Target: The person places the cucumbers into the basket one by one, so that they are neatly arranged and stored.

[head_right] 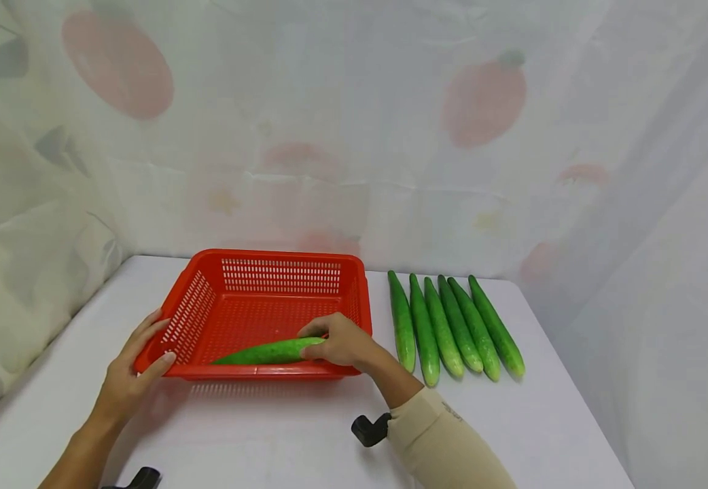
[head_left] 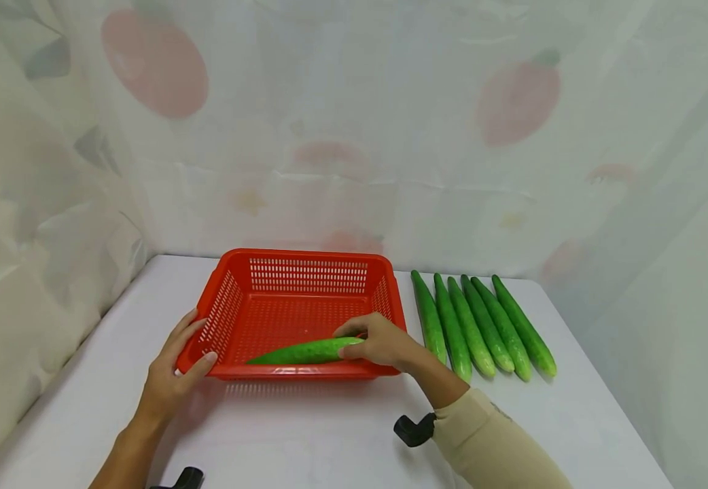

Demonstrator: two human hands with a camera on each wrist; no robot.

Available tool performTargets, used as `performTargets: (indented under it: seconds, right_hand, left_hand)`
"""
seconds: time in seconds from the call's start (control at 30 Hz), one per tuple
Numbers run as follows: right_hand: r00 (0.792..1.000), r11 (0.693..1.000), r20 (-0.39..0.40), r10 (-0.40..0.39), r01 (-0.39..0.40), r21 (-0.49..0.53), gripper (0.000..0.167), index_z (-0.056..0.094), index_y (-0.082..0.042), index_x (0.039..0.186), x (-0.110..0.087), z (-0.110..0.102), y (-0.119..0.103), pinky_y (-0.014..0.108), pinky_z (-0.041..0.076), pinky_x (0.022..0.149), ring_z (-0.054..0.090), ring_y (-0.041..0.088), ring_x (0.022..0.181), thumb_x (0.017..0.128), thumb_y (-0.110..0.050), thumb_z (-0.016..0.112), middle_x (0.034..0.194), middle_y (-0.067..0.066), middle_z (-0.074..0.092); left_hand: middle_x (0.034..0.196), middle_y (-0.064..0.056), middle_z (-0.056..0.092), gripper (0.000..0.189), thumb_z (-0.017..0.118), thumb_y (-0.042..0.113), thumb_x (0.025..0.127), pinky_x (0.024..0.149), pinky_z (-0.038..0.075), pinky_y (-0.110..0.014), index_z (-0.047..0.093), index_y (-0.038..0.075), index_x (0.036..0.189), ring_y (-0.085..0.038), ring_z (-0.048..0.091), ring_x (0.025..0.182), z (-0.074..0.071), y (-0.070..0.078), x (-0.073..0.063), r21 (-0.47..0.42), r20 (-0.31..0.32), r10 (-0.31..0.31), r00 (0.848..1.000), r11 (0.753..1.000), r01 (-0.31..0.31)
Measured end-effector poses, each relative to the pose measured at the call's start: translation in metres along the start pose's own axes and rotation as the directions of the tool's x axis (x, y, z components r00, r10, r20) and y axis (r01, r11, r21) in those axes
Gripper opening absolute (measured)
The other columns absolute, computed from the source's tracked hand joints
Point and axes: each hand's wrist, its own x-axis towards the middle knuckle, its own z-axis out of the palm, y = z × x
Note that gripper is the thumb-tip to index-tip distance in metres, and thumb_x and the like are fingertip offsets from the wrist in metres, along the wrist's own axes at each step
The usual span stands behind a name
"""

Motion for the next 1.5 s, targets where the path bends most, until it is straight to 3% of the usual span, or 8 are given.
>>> performTargets:
  seconds: [0.27, 0.5, 0.97, 1.5]
  right_hand:
    - [0.999, 0.999, -0.008, 0.038, -0.038, -0.023, 0.03, 0.072, -0.015, 0.114, 0.004, 0.002, -0.001, 0.037, 0.049, 0.077, 0.052, 0.022, 0.098, 0.085, -0.022, 0.074, 0.099, -0.008, 0.064]
    - [0.997, 0.998, 0.044, 0.061, -0.06, -0.032, 0.03, 0.071, -0.01, 0.116, 0.007, 0.003, -0.002, 0.04, 0.048, 0.085, 0.054, 0.02, 0.102, 0.086, -0.017, 0.072, 0.104, -0.007, 0.064]
    - [0.989, 0.989, 0.014, 0.145, -0.145, -0.022, 0.025, 0.074, -0.011, 0.11, 0.016, 0.008, 0.001, 0.038, 0.05, 0.079, 0.052, 0.022, 0.098, 0.084, -0.011, 0.074, 0.097, -0.006, 0.064]
    - [0.989, 0.989, 0.006, 0.148, -0.148, -0.007, 0.023, 0.074, -0.01, 0.108, 0.018, 0.008, 0.001, 0.038, 0.05, 0.082, 0.055, 0.021, 0.096, 0.086, -0.013, 0.073, 0.093, -0.006, 0.066]
  left_hand:
    - [0.153, -0.001, 0.032, 0.057, 0.068, 0.008, 0.086, 0.087, 0.036, -0.006, 0.05, 0.009, 0.14, -0.002, 0.035, 0.128, 0.0, 0.0, -0.001, 0.006, -0.002, -0.008, 1.0, 1.0, 0.008]
    - [0.153, -0.004, 0.032, 0.059, 0.068, 0.008, 0.085, 0.085, 0.036, -0.006, 0.049, 0.008, 0.141, -0.001, 0.034, 0.128, 0.0, -0.003, -0.001, 0.001, 0.004, -0.006, 1.0, 1.0, 0.006]
    - [0.152, -0.002, 0.032, 0.057, 0.068, 0.007, 0.085, 0.087, 0.037, -0.007, 0.05, 0.008, 0.14, -0.003, 0.034, 0.129, 0.0, 0.001, 0.0, -0.005, 0.001, -0.002, 1.0, 1.0, 0.002]
    - [0.152, -0.004, 0.033, 0.056, 0.069, 0.007, 0.085, 0.088, 0.034, -0.006, 0.051, 0.008, 0.139, -0.001, 0.033, 0.13, 0.001, -0.002, 0.0, -0.002, -0.006, -0.007, 1.0, 1.0, 0.007]
